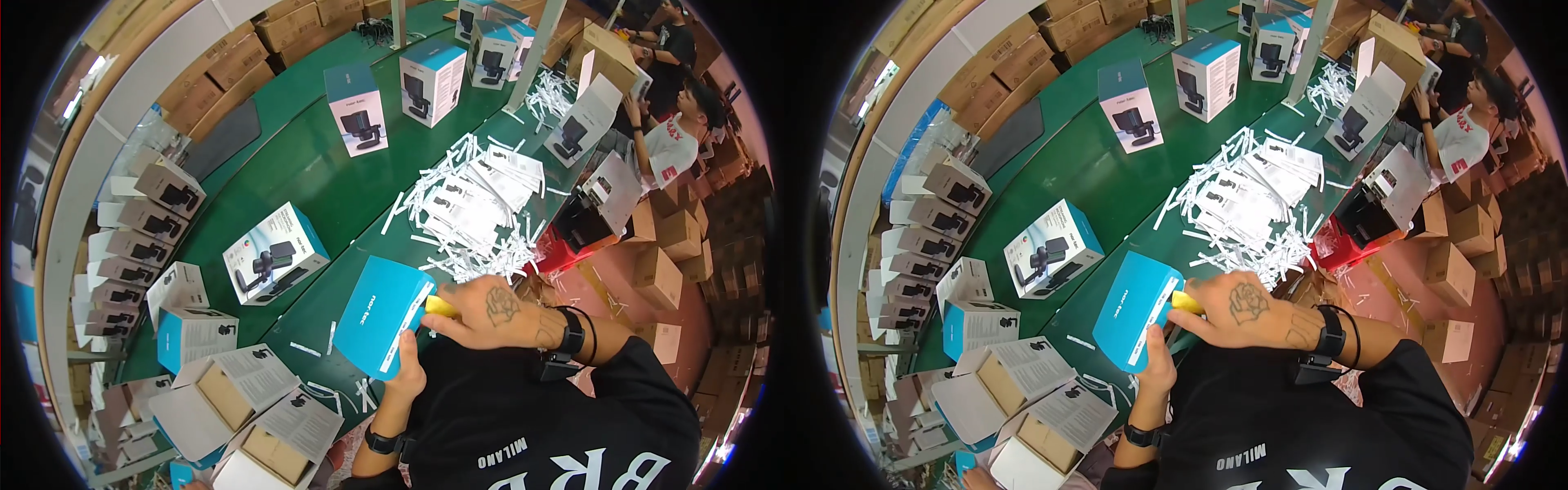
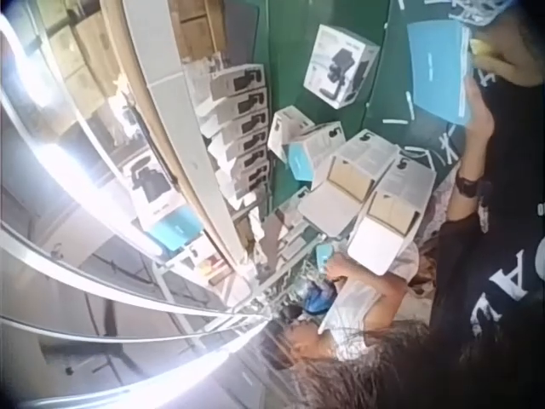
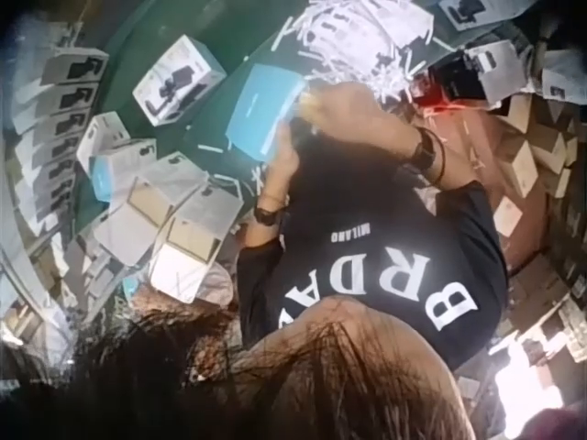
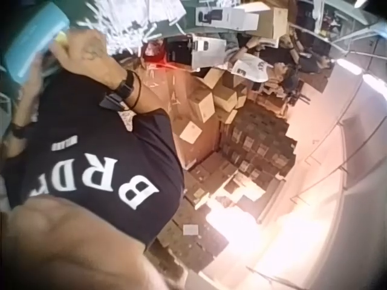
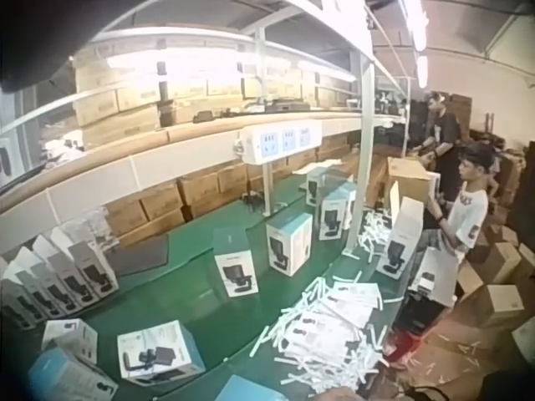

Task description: The person uses a utility knife to cut tape on a white box, removes a blue box, and then cuts tape on the blue box before placing it back inside. They repeat this process of opening white boxes and cutting tape on the blue boxes contained within.

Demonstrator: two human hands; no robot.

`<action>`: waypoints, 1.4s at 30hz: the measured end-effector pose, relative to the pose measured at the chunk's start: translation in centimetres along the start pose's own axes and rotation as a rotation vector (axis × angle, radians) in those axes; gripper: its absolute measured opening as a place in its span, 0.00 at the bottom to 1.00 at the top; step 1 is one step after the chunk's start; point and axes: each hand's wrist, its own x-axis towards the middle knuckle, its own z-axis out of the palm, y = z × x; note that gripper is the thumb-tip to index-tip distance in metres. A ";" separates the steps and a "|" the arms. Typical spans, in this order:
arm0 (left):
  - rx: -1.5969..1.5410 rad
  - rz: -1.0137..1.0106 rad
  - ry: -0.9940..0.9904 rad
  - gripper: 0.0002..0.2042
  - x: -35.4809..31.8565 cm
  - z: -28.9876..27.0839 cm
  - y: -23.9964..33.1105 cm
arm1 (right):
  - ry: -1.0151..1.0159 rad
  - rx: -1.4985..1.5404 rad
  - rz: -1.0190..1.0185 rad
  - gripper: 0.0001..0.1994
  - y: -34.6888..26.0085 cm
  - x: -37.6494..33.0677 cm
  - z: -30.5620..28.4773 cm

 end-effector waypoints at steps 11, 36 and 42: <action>0.085 0.021 -0.025 0.12 -0.3 -2.8 0.9 | -0.125 0.713 -0.003 0.22 3.7 -2.8 -0.5; 0.372 -0.458 -0.172 0.07 -7.3 -9.3 9.6 | 0.224 0.124 -0.525 0.33 4.0 2.1 7.7; 0.903 0.208 0.103 0.36 -3.4 -11.0 9.2 | 0.273 0.088 -0.571 0.32 4.2 2.3 9.1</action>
